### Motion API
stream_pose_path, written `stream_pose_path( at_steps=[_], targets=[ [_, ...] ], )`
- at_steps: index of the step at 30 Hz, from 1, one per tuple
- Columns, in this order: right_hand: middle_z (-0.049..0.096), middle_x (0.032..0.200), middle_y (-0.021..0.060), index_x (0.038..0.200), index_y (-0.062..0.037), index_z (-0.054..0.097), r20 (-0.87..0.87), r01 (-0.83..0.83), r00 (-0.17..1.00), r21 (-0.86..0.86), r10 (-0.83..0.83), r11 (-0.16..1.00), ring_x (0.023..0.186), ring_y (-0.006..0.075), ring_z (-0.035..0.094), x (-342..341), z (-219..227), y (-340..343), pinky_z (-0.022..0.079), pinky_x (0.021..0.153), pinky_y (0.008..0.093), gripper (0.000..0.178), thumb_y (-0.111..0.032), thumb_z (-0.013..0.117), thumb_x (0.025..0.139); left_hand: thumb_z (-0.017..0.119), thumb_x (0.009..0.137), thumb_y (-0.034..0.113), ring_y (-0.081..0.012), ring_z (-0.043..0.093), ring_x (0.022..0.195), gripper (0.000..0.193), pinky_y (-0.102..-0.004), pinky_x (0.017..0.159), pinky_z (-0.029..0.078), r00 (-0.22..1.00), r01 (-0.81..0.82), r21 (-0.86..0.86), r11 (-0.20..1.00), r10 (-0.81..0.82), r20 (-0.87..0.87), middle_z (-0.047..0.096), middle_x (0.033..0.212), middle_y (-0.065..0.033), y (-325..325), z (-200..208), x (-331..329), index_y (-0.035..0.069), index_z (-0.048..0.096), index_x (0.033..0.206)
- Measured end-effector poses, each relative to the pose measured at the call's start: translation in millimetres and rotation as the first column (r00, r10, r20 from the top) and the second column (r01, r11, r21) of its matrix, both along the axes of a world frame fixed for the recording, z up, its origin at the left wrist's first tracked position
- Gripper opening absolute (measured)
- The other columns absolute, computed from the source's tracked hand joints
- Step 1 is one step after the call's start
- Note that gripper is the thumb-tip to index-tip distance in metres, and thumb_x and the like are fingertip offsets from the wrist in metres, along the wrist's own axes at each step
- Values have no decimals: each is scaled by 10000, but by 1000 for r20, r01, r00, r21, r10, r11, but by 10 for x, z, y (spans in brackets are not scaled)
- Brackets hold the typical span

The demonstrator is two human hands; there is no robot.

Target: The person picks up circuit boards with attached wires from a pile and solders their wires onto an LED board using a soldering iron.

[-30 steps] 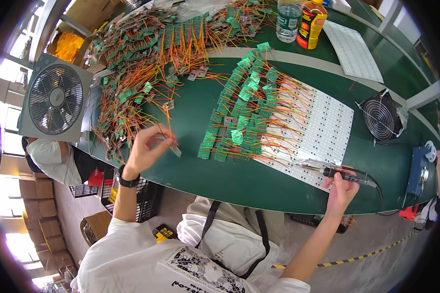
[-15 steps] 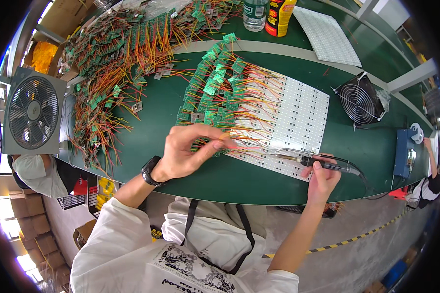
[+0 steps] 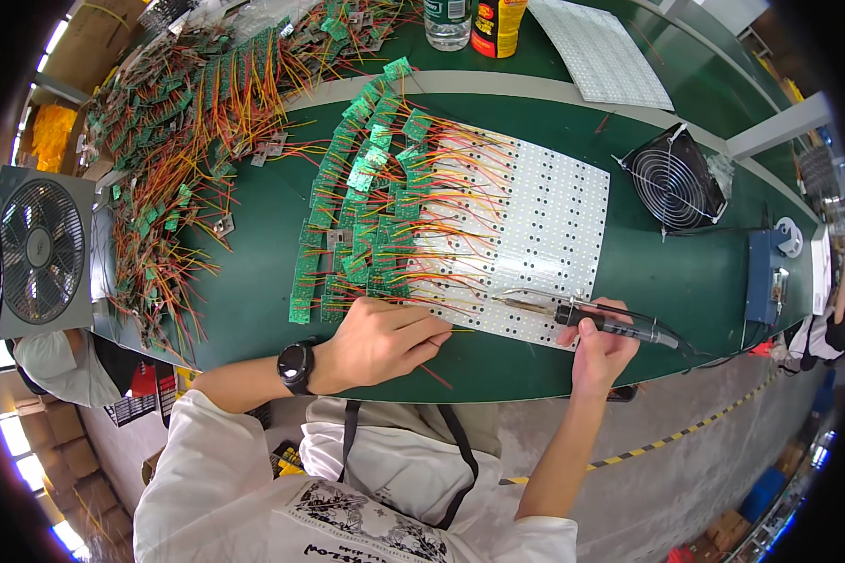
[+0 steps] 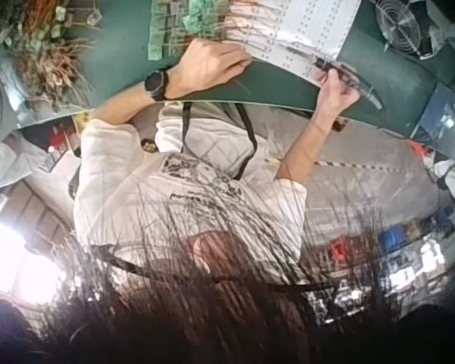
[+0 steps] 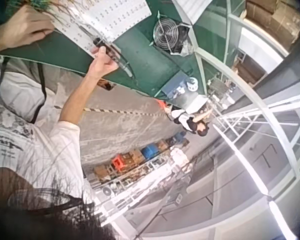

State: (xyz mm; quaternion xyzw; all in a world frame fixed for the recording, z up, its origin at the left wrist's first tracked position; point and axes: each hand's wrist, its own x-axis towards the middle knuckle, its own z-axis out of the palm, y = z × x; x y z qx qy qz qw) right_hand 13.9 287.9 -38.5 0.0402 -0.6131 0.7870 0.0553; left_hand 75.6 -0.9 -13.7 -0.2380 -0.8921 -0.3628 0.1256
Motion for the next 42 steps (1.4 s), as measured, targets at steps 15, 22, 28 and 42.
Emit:
stream_pose_path(
  at_steps=[15,22,28,42],
  targets=[
    [595,904,128,1016,75,570,11,-113,994,96,113,989,570,218,638,50,25,70,541,472,296,272,-32,719,814,726,758,103,-175,578,516,224,-299,465,471,996,-65,-33,997,62,-69,580,724,-10,27,-94,-2,62,674,972],
    [592,925,128,1019,62,572,72,-160,986,147,151,976,599,226,650,45,11,87,573,494,310,272,7,720,797,720,765,98,-176,591,531,228,-299,475,482,999,-38,-53,998,36,-40,589,738,-14,10,-89,-15,52,668,982],
    [587,956,134,1010,62,574,76,-172,984,143,162,975,615,226,651,53,12,90,580,508,316,260,10,717,799,713,773,94,-189,624,576,233,-302,499,502,998,-40,-48,998,37,-52,610,769,-28,12,-132,-2,36,662,992],
    [590,920,125,992,65,582,79,-181,982,158,170,971,618,217,651,55,45,50,577,518,312,239,-7,715,807,713,769,80,-198,622,573,233,-315,502,505,999,-40,-42,998,38,-34,597,748,-29,10,-121,3,34,656,991]
  ],
)
